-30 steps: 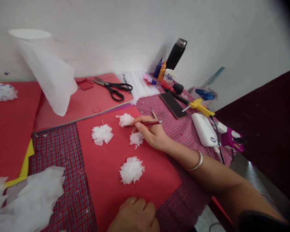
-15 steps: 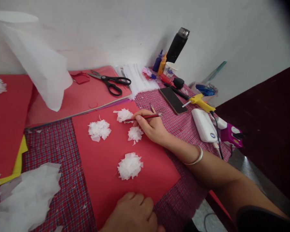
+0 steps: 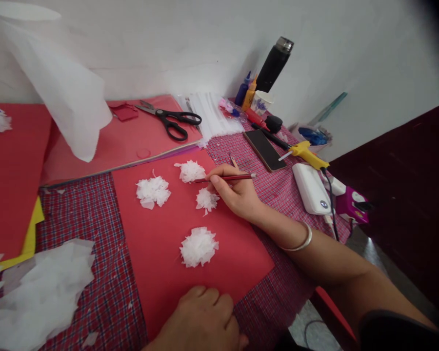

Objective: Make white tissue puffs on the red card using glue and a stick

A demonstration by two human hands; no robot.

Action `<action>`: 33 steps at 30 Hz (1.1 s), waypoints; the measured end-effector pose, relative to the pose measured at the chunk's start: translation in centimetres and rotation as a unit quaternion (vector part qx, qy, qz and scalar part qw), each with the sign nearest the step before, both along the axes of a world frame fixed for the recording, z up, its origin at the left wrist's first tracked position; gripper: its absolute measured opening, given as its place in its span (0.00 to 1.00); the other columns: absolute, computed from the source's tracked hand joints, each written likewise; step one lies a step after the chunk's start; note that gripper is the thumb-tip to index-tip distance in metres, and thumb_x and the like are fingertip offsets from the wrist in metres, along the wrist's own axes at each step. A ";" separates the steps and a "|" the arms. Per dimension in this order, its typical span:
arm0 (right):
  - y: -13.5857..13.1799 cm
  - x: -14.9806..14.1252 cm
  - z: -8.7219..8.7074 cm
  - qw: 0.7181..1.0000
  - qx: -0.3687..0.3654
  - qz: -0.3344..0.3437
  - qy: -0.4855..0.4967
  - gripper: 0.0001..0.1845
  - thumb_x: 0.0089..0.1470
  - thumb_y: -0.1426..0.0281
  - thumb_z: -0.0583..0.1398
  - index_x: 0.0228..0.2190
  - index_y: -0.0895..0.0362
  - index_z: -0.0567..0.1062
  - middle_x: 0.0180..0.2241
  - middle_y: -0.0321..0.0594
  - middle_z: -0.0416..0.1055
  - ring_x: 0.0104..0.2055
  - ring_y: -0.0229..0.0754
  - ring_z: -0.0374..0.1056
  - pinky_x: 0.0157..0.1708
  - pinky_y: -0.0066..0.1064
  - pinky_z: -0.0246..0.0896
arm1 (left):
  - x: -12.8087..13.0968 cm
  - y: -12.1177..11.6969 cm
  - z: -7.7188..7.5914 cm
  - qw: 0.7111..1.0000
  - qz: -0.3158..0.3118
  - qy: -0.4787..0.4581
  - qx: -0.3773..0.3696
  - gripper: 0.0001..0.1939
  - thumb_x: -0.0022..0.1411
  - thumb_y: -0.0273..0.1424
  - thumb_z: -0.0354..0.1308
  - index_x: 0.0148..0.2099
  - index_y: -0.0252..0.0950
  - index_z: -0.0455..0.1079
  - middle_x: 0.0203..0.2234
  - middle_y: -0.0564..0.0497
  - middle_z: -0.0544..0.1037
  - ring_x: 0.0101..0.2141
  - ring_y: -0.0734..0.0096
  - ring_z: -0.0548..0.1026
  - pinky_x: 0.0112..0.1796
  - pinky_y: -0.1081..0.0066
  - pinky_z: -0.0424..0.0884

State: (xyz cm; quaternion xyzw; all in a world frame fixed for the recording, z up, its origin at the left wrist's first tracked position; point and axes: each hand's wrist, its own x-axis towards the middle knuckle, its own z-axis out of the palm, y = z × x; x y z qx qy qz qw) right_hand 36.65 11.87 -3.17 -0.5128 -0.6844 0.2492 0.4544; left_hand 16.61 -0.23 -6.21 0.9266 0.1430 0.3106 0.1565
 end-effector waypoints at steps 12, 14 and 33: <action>0.1 0.0 0.0 0.999 -0.024 -0.026 -0.020 0.15 0.67 0.59 0.55 0.35 0.55 0.75 0.25 0.36 0.70 0.30 0.38 0.68 0.30 0.29 0.63 | 0.0 -0.1 -0.1 1.000 0.005 0.003 0.006 0.21 0.63 0.39 0.63 0.22 0.37 0.62 0.17 0.56 0.68 0.20 0.73 0.64 0.22 0.67 0.54; 0.1 0.0 -0.1 0.999 -0.020 -0.026 -0.021 0.15 0.67 0.59 0.54 0.35 0.55 0.75 0.26 0.36 0.70 0.30 0.38 0.68 0.30 0.29 0.63 | 0.0 -0.1 0.0 1.000 0.006 -0.002 -0.001 0.21 0.64 0.38 0.62 0.22 0.38 0.61 0.17 0.56 0.68 0.20 0.72 0.64 0.22 0.67 0.54; -0.5 -0.9 2.0 0.980 0.082 0.009 -0.180 0.11 0.65 0.69 0.53 0.30 0.55 0.70 0.26 0.37 0.73 0.30 0.40 0.66 0.42 0.38 0.59 | 0.1 -0.2 0.9 0.998 0.029 0.061 0.006 0.13 0.61 0.23 0.55 0.48 0.32 0.68 0.22 0.56 0.75 0.19 0.67 0.73 0.20 0.66 0.63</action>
